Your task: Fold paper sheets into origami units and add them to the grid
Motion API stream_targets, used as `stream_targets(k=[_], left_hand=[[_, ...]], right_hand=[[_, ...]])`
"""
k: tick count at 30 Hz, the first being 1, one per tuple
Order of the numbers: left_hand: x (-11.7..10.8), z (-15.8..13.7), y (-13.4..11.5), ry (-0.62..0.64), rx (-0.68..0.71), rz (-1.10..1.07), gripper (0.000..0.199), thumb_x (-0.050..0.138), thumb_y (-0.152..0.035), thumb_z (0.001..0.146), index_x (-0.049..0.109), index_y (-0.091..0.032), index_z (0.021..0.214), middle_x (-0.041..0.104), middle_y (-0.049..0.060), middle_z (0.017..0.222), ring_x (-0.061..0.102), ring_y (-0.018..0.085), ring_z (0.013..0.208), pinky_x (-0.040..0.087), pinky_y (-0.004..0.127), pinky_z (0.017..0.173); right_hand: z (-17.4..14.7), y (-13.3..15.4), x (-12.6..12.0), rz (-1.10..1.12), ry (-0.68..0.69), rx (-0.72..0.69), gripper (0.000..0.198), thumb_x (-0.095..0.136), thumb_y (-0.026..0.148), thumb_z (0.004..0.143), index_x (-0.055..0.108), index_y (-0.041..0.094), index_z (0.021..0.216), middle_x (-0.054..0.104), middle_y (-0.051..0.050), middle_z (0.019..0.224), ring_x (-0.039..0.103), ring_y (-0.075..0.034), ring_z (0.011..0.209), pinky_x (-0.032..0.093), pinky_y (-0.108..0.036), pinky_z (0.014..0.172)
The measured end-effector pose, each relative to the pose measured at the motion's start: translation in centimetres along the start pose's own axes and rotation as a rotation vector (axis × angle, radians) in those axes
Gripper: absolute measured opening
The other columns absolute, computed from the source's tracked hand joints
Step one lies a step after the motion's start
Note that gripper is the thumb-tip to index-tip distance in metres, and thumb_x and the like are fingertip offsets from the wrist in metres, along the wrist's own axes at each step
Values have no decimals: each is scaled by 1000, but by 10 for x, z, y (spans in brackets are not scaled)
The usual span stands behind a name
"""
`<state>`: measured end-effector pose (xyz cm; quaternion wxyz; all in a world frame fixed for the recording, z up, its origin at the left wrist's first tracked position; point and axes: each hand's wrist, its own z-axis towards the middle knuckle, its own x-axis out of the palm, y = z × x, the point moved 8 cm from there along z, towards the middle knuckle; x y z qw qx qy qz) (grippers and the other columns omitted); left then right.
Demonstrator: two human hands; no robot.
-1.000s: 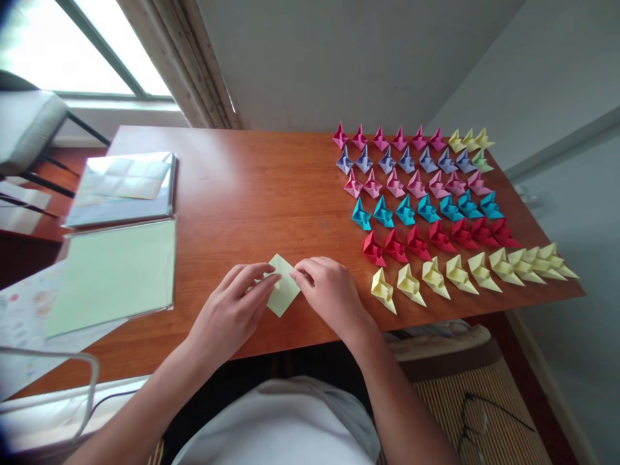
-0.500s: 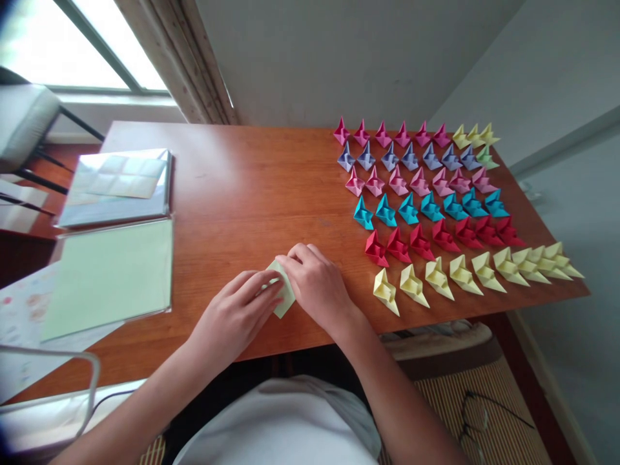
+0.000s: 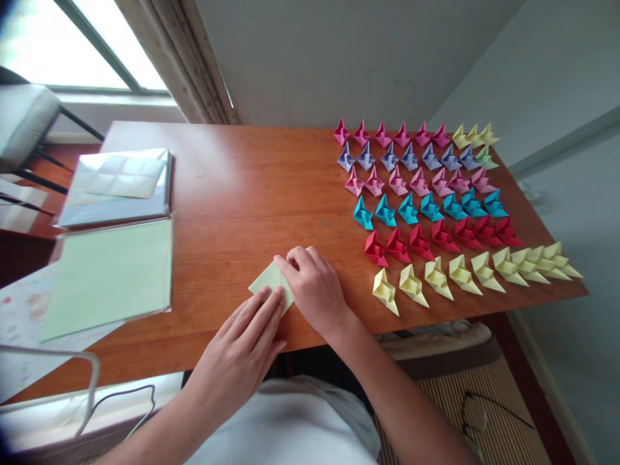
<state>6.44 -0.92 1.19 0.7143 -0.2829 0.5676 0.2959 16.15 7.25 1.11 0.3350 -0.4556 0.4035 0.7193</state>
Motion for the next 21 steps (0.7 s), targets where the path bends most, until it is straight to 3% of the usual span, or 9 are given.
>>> stream_targets(k=[3, 6, 13, 17, 21], left_hand=[[-4, -10, -7, 10, 16, -51, 58, 49, -49, 99, 57, -8, 138, 50, 12, 153, 45, 30, 142, 29, 43, 122], [-14, -14, -10, -8, 77, -85, 59, 50, -51, 98, 59, -7, 136, 54, 13, 149, 48, 31, 138, 32, 45, 120], [-27, 14, 20, -145, 141, -187, 30, 51, -9, 94, 68, -10, 119, 72, 10, 125, 63, 26, 118, 54, 38, 100], [-16, 33, 39, -138, 95, -185, 27, 51, -7, 93, 68, -10, 113, 72, 12, 119, 66, 25, 103, 59, 39, 92], [-8, 36, 42, -119, 99, -218, 25, 54, -8, 93, 67, -11, 113, 69, 13, 119, 64, 26, 104, 59, 40, 92]], right_hand=[[0, -1, 1, 5, -3, 7, 30, 48, 18, 103, 69, 20, 124, 67, -7, 99, 54, -21, 92, 46, -32, 81], [0, -2, 2, 17, 7, 11, 30, 47, 18, 103, 68, 21, 125, 67, -8, 99, 54, -21, 92, 46, -32, 81], [0, -1, 1, 33, 41, 17, 30, 48, 18, 103, 68, 24, 125, 67, -8, 101, 54, -21, 93, 47, -33, 81], [1, -3, 0, 101, 42, 28, 28, 50, 20, 102, 68, 24, 124, 68, -8, 102, 56, -21, 94, 49, -33, 82], [0, -15, -9, 368, -31, 87, 31, 48, 18, 102, 65, 22, 127, 69, -7, 105, 62, -20, 99, 51, -34, 90]])
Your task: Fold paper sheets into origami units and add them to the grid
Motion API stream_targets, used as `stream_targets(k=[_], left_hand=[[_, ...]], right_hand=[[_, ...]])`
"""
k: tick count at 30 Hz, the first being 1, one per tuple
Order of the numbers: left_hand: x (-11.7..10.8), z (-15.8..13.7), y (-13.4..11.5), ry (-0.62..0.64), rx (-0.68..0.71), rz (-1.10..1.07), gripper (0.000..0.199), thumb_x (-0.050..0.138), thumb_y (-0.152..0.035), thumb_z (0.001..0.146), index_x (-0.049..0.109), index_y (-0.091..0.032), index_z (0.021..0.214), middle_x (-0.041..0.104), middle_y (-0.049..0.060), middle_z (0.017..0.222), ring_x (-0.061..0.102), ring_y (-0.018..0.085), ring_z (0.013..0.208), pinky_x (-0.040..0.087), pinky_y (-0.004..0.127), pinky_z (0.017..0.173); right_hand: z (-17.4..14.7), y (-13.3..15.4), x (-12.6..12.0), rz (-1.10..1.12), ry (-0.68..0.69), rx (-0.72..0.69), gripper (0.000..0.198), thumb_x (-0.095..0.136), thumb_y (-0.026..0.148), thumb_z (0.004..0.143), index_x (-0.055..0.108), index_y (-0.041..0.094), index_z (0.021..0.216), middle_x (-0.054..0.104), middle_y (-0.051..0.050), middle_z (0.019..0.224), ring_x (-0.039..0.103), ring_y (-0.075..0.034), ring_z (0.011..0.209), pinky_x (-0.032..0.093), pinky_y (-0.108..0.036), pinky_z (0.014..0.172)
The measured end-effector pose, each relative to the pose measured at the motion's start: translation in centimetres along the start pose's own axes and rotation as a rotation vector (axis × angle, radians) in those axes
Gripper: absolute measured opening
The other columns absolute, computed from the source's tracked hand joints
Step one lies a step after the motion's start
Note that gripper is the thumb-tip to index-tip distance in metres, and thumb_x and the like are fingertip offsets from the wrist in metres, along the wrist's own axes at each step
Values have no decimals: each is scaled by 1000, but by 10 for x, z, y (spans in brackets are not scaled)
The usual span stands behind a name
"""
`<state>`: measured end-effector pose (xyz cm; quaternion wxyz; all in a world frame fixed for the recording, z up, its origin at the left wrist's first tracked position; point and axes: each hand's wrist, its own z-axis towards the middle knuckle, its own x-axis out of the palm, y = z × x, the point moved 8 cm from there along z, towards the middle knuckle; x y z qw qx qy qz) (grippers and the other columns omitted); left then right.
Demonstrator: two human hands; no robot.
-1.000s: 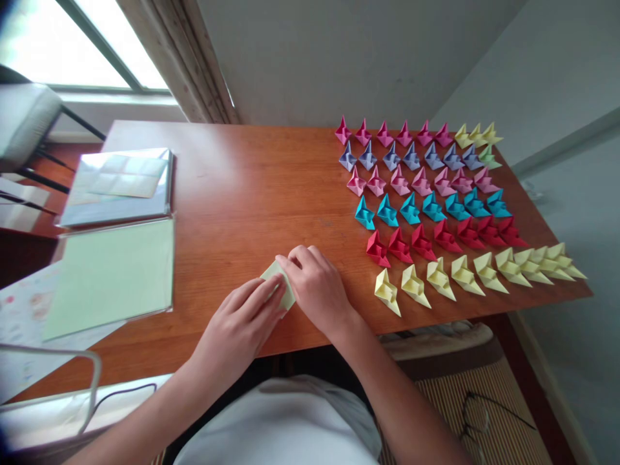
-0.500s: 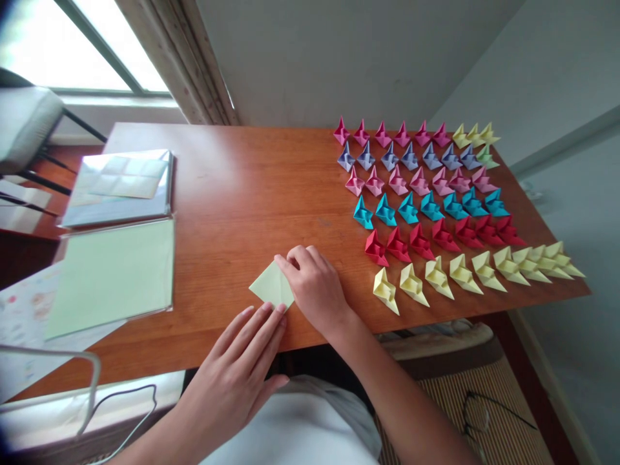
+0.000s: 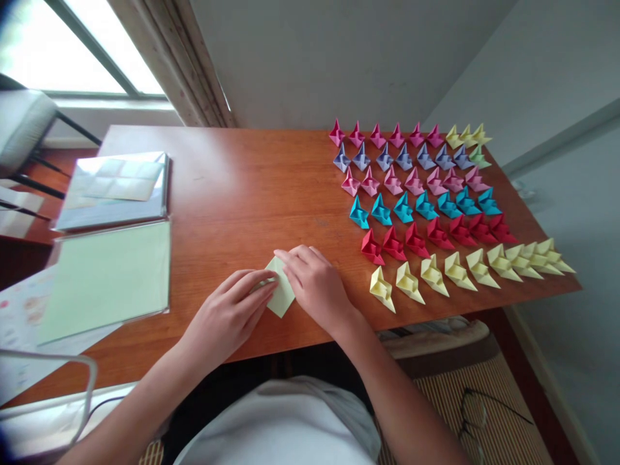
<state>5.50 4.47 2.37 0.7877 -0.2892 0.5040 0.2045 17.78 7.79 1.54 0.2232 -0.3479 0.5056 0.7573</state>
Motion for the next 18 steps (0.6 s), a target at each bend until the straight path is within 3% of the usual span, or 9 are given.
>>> stream_targets(k=[3, 7, 18], left_hand=[[1, -3, 2, -12, -26, -58, 26, 54, -7, 93, 66, -11, 116, 67, 12, 121, 61, 25, 107, 58, 39, 94], [1, -3, 8, -27, -86, -157, 23, 54, -10, 96, 65, -15, 116, 67, 11, 122, 60, 23, 108, 57, 38, 95], [0, -1, 7, -33, -121, -167, 24, 53, -10, 95, 65, -16, 115, 67, 10, 122, 60, 23, 108, 56, 39, 94]], right_hand=[[-3, -10, -16, 147, -74, 101, 27, 48, 16, 101, 68, 21, 118, 71, -7, 103, 66, -20, 98, 53, -33, 89], [-12, -18, -27, 164, -78, 214, 23, 52, 16, 97, 71, 21, 108, 73, -5, 96, 69, -19, 90, 54, -31, 81], [-18, -18, -24, 120, -14, 265, 21, 54, 15, 95, 72, 22, 104, 74, -5, 97, 69, -20, 89, 53, -31, 79]])
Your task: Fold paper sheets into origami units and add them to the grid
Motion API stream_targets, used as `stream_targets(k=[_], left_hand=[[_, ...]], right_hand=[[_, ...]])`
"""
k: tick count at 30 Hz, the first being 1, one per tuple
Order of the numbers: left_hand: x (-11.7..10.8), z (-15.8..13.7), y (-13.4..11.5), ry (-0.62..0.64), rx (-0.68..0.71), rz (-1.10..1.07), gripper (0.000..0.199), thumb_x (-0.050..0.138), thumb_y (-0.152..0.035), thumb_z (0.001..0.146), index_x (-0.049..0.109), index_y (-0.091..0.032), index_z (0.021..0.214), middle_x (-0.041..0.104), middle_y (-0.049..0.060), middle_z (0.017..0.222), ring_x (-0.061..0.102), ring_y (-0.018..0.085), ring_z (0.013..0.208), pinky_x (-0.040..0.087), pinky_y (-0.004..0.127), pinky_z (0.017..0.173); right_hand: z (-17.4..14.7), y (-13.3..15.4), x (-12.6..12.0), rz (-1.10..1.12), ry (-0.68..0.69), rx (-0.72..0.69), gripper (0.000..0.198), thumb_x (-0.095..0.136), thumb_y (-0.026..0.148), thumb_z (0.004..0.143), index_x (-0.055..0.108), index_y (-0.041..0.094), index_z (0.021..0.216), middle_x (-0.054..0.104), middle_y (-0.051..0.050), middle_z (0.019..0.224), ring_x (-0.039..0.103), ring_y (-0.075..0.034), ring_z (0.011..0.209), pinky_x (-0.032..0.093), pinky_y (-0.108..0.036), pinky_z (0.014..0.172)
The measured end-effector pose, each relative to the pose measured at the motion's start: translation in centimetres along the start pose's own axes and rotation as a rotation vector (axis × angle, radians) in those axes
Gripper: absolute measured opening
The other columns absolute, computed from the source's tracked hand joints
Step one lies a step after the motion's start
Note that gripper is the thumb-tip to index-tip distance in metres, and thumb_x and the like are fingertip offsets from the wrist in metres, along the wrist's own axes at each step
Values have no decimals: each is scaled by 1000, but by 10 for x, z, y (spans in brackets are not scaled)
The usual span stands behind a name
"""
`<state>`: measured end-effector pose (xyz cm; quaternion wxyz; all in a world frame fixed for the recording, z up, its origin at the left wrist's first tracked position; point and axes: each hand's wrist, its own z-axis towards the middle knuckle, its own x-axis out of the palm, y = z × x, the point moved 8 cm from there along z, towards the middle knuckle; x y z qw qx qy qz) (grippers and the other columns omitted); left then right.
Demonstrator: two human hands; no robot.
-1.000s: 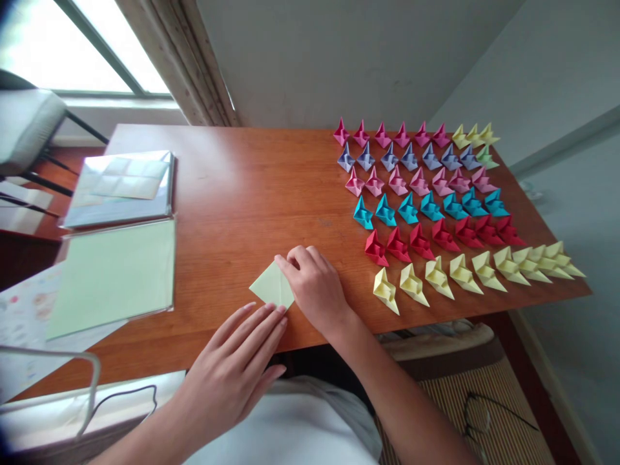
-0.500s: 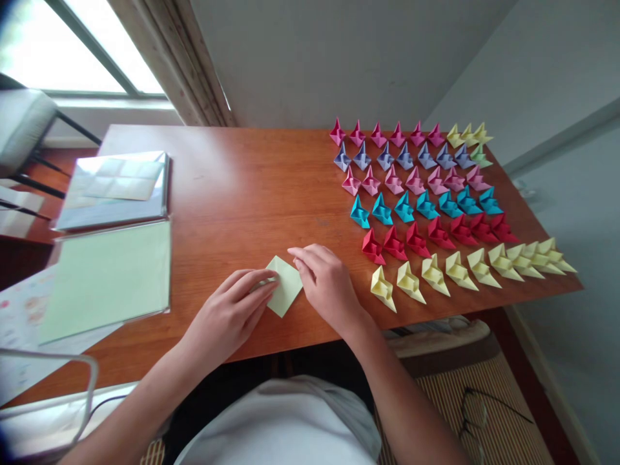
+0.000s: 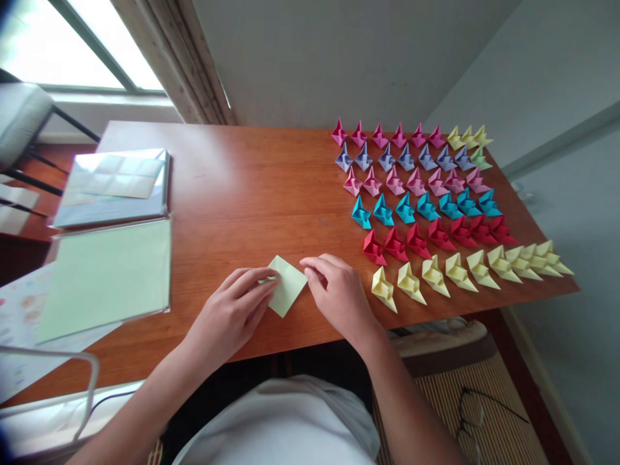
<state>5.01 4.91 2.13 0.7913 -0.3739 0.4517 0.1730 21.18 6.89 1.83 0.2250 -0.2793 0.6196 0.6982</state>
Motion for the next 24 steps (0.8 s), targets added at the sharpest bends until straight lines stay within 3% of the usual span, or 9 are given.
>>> stream_targets(k=[8, 12, 14, 19, 24], left_hand=[[2, -1, 4, -4, -39, -37, 23, 53, -11, 96, 65, -16, 114, 67, 10, 122, 59, 22, 108, 55, 38, 96], [3, -1, 5, -7, -53, -59, 23, 53, -12, 96, 65, -19, 114, 67, 9, 122, 60, 22, 108, 55, 38, 95], [3, -1, 5, -10, -54, -63, 23, 52, -12, 96, 65, -19, 114, 67, 9, 121, 60, 22, 107, 55, 38, 95], [3, -1, 7, -16, -63, -73, 23, 53, -12, 96, 65, -18, 114, 67, 9, 121, 60, 22, 107, 55, 37, 95], [3, -1, 7, -18, -67, -81, 23, 53, -12, 96, 65, -17, 115, 67, 9, 120, 60, 21, 107, 54, 36, 95]], right_hand=[[-2, -3, -2, 84, 27, 24, 21, 55, 18, 96, 73, 22, 104, 76, -4, 105, 70, -19, 95, 55, -30, 81], [-6, -1, 2, 61, 66, 24, 21, 57, 20, 94, 72, 23, 109, 75, -5, 101, 69, -18, 83, 55, -30, 74], [-9, 4, 6, 40, 113, -18, 25, 58, 16, 92, 70, 23, 113, 74, -5, 99, 67, -18, 81, 55, -32, 76], [-17, 14, 12, 16, 168, -153, 51, 53, 5, 88, 58, 28, 133, 68, -7, 115, 64, -23, 103, 56, -39, 89], [-20, 13, 15, -81, 61, -239, 41, 55, 7, 92, 62, 27, 127, 68, -6, 106, 61, -23, 98, 54, -41, 90]])
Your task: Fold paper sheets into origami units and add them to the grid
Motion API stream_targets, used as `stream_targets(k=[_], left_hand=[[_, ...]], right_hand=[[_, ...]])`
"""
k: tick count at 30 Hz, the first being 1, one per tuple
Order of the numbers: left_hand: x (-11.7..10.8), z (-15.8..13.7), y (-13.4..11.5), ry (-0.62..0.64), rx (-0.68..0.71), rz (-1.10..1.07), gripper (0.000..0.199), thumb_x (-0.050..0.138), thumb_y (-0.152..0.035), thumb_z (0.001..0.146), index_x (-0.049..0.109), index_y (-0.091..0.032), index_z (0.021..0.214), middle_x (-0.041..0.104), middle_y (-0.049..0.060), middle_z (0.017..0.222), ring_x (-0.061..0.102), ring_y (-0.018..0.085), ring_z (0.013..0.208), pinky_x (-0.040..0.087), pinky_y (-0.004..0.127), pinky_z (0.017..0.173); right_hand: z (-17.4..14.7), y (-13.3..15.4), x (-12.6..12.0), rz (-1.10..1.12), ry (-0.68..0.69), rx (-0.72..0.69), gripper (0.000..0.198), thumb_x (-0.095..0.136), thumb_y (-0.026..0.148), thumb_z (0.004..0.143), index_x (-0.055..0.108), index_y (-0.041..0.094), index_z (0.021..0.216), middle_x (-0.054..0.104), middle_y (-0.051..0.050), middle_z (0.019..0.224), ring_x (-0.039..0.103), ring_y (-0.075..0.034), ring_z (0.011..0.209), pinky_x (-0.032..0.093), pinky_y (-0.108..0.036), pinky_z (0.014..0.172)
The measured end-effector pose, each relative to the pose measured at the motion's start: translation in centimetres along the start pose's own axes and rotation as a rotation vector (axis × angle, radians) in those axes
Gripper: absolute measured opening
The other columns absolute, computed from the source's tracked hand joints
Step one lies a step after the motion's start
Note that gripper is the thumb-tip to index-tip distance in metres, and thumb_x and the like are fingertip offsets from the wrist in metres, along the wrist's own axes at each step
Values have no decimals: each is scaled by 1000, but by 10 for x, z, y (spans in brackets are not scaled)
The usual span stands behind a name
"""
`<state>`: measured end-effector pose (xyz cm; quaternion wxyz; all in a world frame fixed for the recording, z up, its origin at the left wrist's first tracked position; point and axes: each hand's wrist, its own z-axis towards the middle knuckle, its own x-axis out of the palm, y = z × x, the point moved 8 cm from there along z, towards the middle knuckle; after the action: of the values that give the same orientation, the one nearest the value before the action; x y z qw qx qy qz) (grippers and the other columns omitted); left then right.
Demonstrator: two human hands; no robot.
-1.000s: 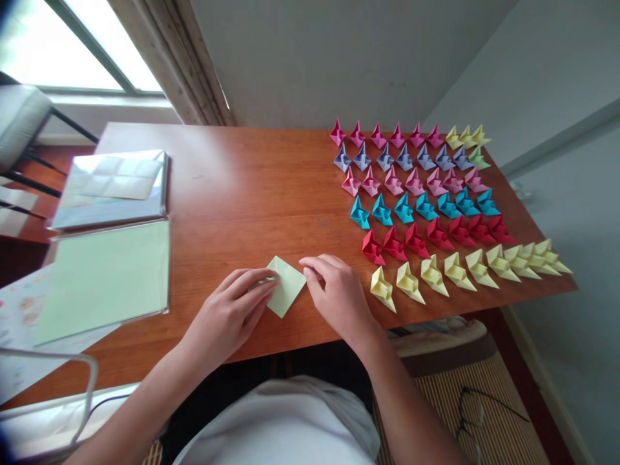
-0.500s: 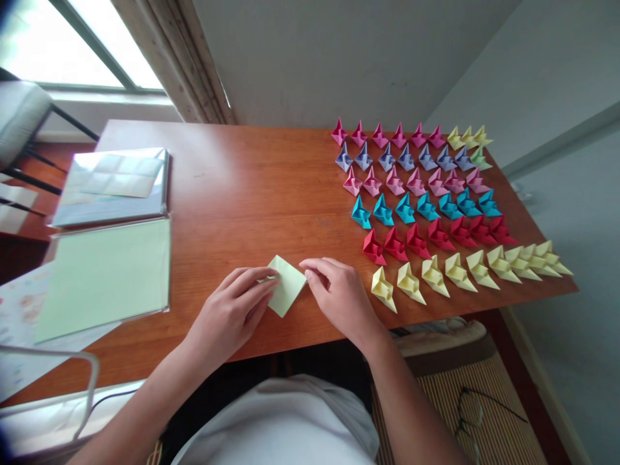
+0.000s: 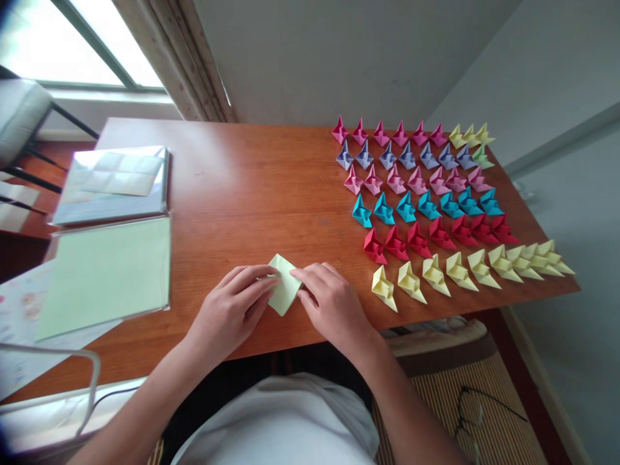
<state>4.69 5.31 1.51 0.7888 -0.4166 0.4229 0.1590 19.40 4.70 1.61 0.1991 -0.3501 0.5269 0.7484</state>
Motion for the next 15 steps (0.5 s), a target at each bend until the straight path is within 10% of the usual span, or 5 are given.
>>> stream_targets(k=[15], left_hand=[[-5, 1, -1, 16, -16, -41, 32, 48, -8, 94, 65, -18, 119, 66, 9, 121, 61, 21, 108, 54, 36, 94]], right_hand=[[1, 11, 4, -118, -16, -163, 17, 61, 16, 95, 75, 23, 103, 68, -8, 113, 53, -24, 108, 52, -41, 94]])
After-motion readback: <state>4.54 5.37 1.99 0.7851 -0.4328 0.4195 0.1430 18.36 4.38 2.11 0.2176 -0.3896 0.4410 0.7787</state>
